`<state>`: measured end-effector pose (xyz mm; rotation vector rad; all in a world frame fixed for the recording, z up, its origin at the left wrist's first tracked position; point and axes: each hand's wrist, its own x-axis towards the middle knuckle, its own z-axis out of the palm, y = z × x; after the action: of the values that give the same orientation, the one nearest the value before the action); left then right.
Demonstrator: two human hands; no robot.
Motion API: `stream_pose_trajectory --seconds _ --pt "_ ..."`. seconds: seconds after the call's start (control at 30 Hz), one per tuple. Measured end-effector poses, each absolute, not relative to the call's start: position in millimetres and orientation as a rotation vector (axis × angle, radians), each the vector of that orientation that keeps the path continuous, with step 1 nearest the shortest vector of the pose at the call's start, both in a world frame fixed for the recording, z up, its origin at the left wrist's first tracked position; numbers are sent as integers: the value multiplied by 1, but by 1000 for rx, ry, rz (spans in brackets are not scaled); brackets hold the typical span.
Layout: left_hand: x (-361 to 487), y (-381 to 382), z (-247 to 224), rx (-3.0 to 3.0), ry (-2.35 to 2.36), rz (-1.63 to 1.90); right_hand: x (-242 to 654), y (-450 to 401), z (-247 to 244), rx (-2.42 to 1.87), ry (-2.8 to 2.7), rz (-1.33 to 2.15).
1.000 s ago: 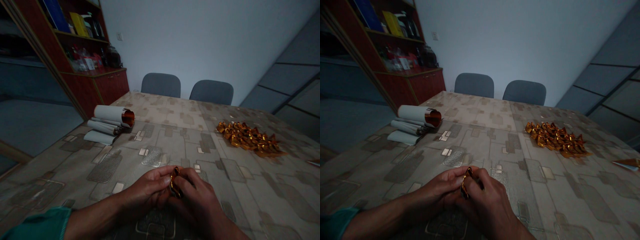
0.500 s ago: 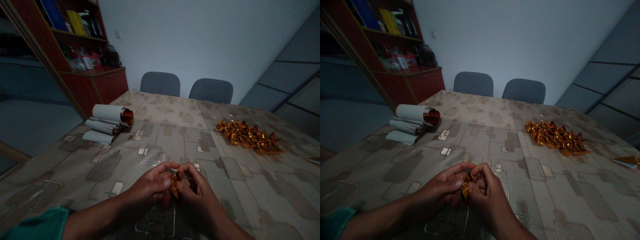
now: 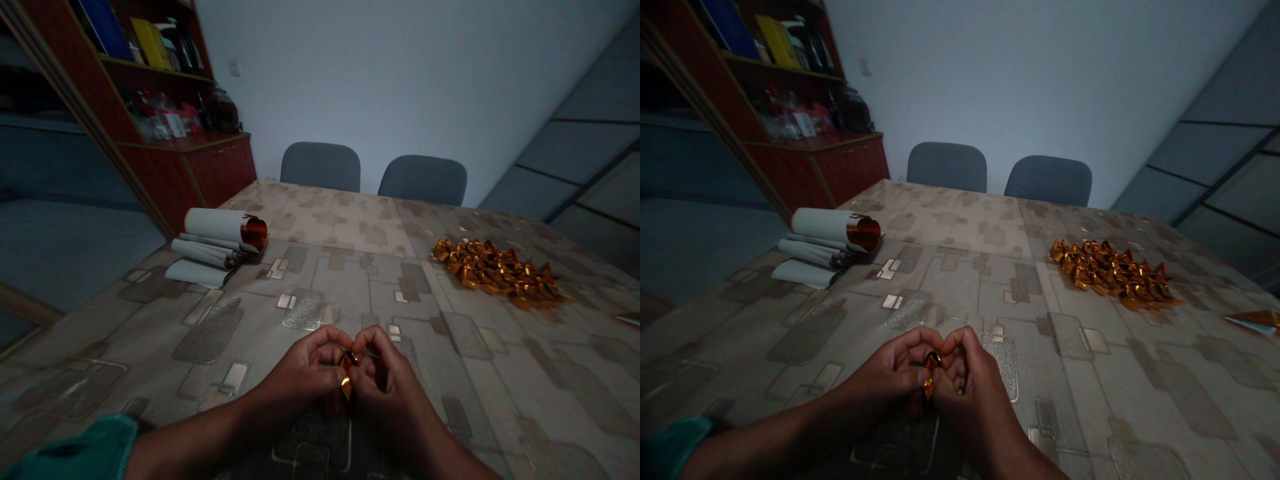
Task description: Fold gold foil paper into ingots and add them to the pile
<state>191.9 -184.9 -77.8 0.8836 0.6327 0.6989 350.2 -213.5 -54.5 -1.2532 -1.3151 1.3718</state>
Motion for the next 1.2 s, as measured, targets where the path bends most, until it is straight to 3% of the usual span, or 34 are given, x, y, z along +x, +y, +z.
stream_pose_trajectory --seconds 1.2 --pt "188 -185 -67 752 657 646 352 -210 -52 -1260 -1303 1358"
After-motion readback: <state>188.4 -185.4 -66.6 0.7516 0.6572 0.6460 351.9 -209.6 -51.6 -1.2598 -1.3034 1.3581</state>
